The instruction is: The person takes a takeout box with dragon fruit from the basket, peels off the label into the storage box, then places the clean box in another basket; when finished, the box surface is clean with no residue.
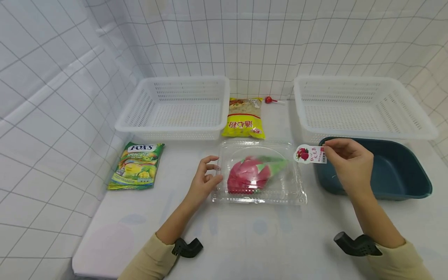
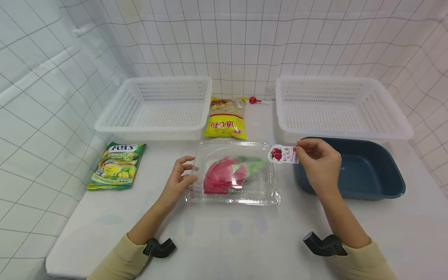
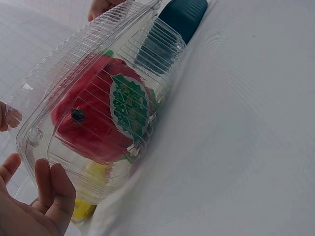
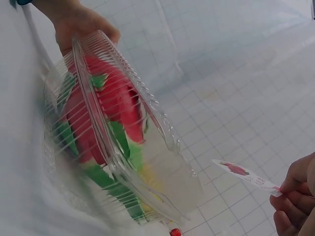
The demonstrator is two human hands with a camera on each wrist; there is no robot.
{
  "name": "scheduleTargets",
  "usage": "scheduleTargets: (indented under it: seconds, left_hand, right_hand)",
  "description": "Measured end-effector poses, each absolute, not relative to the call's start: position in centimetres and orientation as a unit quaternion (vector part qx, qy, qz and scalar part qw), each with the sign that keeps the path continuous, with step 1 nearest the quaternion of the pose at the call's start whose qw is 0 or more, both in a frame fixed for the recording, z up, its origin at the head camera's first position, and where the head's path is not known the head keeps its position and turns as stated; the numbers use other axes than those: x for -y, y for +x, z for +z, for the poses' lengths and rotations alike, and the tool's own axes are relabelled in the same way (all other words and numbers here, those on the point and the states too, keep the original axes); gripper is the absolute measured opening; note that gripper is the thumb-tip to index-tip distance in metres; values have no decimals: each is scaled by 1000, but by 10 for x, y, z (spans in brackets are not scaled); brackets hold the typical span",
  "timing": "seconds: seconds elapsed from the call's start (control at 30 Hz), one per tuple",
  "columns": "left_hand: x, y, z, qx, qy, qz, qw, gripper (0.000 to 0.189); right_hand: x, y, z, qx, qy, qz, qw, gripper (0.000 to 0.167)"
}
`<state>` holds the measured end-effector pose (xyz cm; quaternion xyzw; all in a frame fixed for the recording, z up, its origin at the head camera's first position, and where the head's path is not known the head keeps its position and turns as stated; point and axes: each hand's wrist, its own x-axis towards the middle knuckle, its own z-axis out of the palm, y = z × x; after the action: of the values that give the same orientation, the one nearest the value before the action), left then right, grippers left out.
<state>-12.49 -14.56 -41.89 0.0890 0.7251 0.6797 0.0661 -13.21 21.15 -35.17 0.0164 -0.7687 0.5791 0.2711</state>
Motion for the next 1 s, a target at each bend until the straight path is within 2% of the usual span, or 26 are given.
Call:
scheduleTargets:
  seconds: [0.67,0.87,1.0]
  left_hand:
    - [146,-126,-419,-726,89,679,68,56]
    - [146,-125,-418,-723,87,682,68,56]
    - [145,-125,-418,-722,90,683,67,55]
  right_hand:
    - [-255,-129,-365,676,-76,677,281,12]
    - [-267,-129,-370,676,-140,673,267,12]
    - [-272,-128,-376,730,-182,613,242,11]
